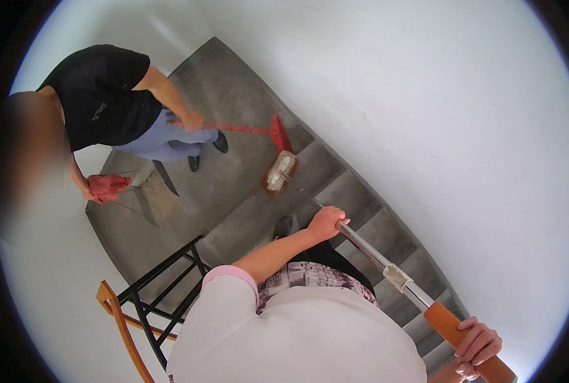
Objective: The person mops the concrete floor and stairs of a stairwell using a mop while descending the steps.
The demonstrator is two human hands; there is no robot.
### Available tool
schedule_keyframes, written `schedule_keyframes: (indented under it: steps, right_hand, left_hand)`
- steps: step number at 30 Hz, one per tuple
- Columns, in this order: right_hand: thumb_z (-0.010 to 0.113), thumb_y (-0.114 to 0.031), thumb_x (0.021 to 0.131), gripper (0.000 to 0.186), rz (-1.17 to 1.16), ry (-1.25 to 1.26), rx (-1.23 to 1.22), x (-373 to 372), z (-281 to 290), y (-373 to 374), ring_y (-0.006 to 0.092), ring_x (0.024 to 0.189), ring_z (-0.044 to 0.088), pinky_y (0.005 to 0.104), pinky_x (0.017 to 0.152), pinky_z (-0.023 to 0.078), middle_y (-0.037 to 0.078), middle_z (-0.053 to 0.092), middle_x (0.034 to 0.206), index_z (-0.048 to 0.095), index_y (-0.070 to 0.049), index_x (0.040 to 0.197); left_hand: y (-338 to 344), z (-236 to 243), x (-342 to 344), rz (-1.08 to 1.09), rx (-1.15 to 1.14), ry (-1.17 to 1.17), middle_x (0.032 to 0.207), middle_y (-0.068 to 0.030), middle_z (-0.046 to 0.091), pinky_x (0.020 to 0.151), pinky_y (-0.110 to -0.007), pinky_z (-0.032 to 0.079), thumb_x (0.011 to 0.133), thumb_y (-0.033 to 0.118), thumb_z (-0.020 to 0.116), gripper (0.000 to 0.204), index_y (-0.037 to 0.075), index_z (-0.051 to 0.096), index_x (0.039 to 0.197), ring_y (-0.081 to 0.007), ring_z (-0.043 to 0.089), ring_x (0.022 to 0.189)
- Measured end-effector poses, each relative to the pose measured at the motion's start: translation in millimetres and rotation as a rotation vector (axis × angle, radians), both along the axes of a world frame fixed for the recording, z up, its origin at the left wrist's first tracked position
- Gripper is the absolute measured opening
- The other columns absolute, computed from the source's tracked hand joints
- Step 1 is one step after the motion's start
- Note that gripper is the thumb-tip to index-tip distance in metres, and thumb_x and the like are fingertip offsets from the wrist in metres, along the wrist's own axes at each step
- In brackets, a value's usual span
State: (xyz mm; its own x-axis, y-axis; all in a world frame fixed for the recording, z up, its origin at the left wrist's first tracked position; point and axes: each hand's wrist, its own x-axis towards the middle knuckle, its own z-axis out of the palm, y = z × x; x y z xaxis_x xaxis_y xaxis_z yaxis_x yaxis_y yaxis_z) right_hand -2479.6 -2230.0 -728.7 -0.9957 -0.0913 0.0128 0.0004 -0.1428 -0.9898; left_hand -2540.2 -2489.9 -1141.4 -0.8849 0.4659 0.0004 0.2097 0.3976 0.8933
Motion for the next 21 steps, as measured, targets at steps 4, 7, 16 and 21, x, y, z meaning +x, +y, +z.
schedule_keyframes:
  steps: [4,7,16,21]
  right_hand:
    - [0.080,-0.006,0.061,0.032,0.018,0.042,0.079,10,2,-12,0.0093,0.061,0.058,0.0367,0.086,0.042,-0.006,0.057,0.060,0.051,-0.017,0.065]
    - [0.081,-0.006,0.061,0.033,0.066,0.049,0.120,13,3,-17,0.0090,0.062,0.058,0.0362,0.086,0.041,-0.007,0.056,0.059,0.050,-0.018,0.065]
    - [0.082,-0.012,0.061,0.035,-0.043,0.010,0.145,26,0,-14,0.0087,0.063,0.056,0.0367,0.087,0.041,-0.008,0.053,0.060,0.048,-0.019,0.063]
    - [0.082,-0.018,0.062,0.039,-0.164,0.007,0.179,47,-11,-17,0.0077,0.059,0.050,0.0377,0.085,0.039,-0.008,0.046,0.057,0.043,-0.020,0.062]
  left_hand:
    - [11,-7,-14,-0.030,0.045,0.009,0.068,-0.0100,0.052,0.065,-0.042,0.040,0.078,0.016,0.063,0.024,0.007,0.043,0.070,-0.0318,0.051,0.072]
    - [17,-10,-14,-0.019,0.081,-0.005,0.068,-0.0095,0.052,0.066,-0.043,0.041,0.076,0.011,0.064,0.022,0.007,0.043,0.070,-0.0315,0.052,0.073]
    - [18,-16,-11,-0.007,0.064,0.043,0.069,-0.0096,0.053,0.066,-0.043,0.040,0.074,0.008,0.064,0.023,0.007,0.042,0.069,-0.0318,0.052,0.074]
    - [18,-28,-5,0.020,0.056,0.072,0.067,-0.0093,0.051,0.066,-0.042,0.040,0.074,0.008,0.064,0.023,0.007,0.041,0.068,-0.0318,0.052,0.072]
